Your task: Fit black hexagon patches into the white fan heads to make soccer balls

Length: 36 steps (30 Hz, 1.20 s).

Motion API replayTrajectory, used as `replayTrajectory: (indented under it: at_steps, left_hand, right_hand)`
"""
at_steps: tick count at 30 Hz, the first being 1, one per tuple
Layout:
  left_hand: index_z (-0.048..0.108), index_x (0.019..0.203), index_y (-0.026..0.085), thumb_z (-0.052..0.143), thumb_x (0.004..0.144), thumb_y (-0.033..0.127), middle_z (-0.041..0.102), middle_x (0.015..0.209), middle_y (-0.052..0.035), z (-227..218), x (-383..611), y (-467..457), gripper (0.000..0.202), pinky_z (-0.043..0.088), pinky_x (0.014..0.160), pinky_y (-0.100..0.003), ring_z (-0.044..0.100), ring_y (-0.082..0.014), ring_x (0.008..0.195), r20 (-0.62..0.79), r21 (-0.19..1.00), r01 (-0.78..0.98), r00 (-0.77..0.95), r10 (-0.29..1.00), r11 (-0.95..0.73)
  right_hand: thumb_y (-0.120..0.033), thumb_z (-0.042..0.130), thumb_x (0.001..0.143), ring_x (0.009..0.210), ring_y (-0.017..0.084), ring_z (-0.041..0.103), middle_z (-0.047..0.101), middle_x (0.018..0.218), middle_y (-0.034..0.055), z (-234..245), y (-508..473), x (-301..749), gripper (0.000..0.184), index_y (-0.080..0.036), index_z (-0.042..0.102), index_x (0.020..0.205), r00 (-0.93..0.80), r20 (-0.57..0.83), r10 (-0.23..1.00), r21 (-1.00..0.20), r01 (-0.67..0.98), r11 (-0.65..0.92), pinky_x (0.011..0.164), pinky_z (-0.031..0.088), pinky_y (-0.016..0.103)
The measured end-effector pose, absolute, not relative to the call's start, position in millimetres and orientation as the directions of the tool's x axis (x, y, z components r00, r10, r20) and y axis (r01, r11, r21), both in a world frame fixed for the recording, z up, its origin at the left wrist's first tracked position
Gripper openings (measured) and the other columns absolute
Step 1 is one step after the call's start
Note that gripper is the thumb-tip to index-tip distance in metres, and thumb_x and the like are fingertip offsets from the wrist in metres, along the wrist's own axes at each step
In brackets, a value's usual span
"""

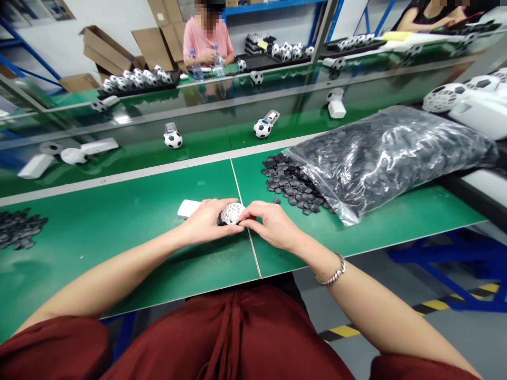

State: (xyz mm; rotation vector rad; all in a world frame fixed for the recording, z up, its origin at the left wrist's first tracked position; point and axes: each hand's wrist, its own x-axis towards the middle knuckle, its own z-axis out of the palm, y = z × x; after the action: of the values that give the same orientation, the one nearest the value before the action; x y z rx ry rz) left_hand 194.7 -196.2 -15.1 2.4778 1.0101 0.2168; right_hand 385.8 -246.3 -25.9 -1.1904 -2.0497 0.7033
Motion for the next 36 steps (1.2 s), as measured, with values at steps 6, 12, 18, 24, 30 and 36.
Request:
replayTrajectory:
  at_steps: [6, 12, 18, 24, 30, 36]
  left_hand:
    - [0.047, 0.123, 0.017, 0.053, 0.071, 0.063, 0.058, 0.119, -0.0105, -18, 193, -195, 0.070, 0.034, 0.094, -0.044, 0.052, -0.0297, 0.107, -0.020, 0.483, 0.609, 0.726, 0.687, -0.629]
    - [0.048, 0.123, 0.017, 0.055, 0.069, 0.063, 0.057, 0.119, -0.0101, -19, 193, -195, 0.071, 0.033, 0.095, -0.044, 0.051, -0.0293, 0.109, -0.012, 0.499, 0.595, 0.732, 0.681, -0.630]
    - [0.049, 0.121, 0.017, 0.058, 0.071, 0.052, 0.059, 0.117, -0.0085, -18, 196, -199, 0.062, 0.035, 0.093, -0.043, 0.052, -0.0280, 0.105, -0.007, 0.478, 0.627, 0.703, 0.711, -0.615]
    - [0.050, 0.119, 0.016, 0.064, 0.066, 0.049, 0.060, 0.116, -0.0080, -17, 197, -201, 0.064, 0.035, 0.092, -0.043, 0.052, -0.0276, 0.102, -0.005, 0.497, 0.628, 0.692, 0.721, -0.599]
    - [0.052, 0.116, 0.019, 0.061, 0.069, 0.048, 0.062, 0.111, -0.0048, -18, 198, -202, 0.056, 0.037, 0.087, -0.041, 0.054, -0.0261, 0.096, 0.014, 0.499, 0.628, 0.683, 0.730, -0.597]
    - [0.054, 0.113, 0.021, 0.062, 0.070, 0.042, 0.064, 0.106, -0.0024, -17, 202, -205, 0.048, 0.038, 0.082, -0.039, 0.054, -0.0244, 0.090, 0.053, 0.494, 0.617, 0.682, 0.730, -0.613]
  right_hand:
    - [-0.017, 0.053, 0.084, 0.075, 0.014, 0.057, 0.064, 0.080, 0.0011, -17, -246, 386, 0.010, -0.019, 0.063, 0.081, -0.448, 0.239, 0.862, -0.669, 0.567, 0.480, 0.070, 0.042, 0.026]
    - [-0.018, 0.054, 0.084, 0.078, 0.016, 0.058, 0.065, 0.081, 0.0010, -12, -249, 386, 0.010, -0.020, 0.062, 0.079, -0.458, 0.199, 0.866, -0.584, 0.655, 0.480, 0.071, 0.039, 0.029]
    - [-0.020, 0.060, 0.080, 0.068, 0.014, 0.055, 0.061, 0.073, -0.0003, -16, -247, 383, 0.008, -0.019, 0.060, 0.072, -0.359, 0.191, 0.914, -0.709, 0.593, 0.381, 0.065, 0.041, 0.026]
    - [-0.017, 0.064, 0.076, 0.071, 0.014, 0.054, 0.057, 0.073, -0.0004, -18, -243, 383, 0.008, -0.019, 0.059, 0.069, -0.392, 0.178, 0.902, -0.748, 0.542, 0.383, 0.069, 0.042, 0.027]
    - [-0.023, 0.066, 0.073, 0.102, 0.019, 0.050, 0.052, 0.105, 0.0057, -30, -242, 387, 0.011, -0.019, 0.056, 0.079, -0.291, 0.132, 0.948, -0.869, 0.426, 0.251, 0.076, 0.047, 0.030]
    - [-0.027, 0.067, 0.071, 0.090, 0.018, 0.056, 0.057, 0.093, 0.0034, -45, -244, 380, 0.024, -0.020, 0.049, 0.084, -0.202, 0.093, 0.975, -0.960, 0.242, 0.142, 0.066, 0.050, 0.029]
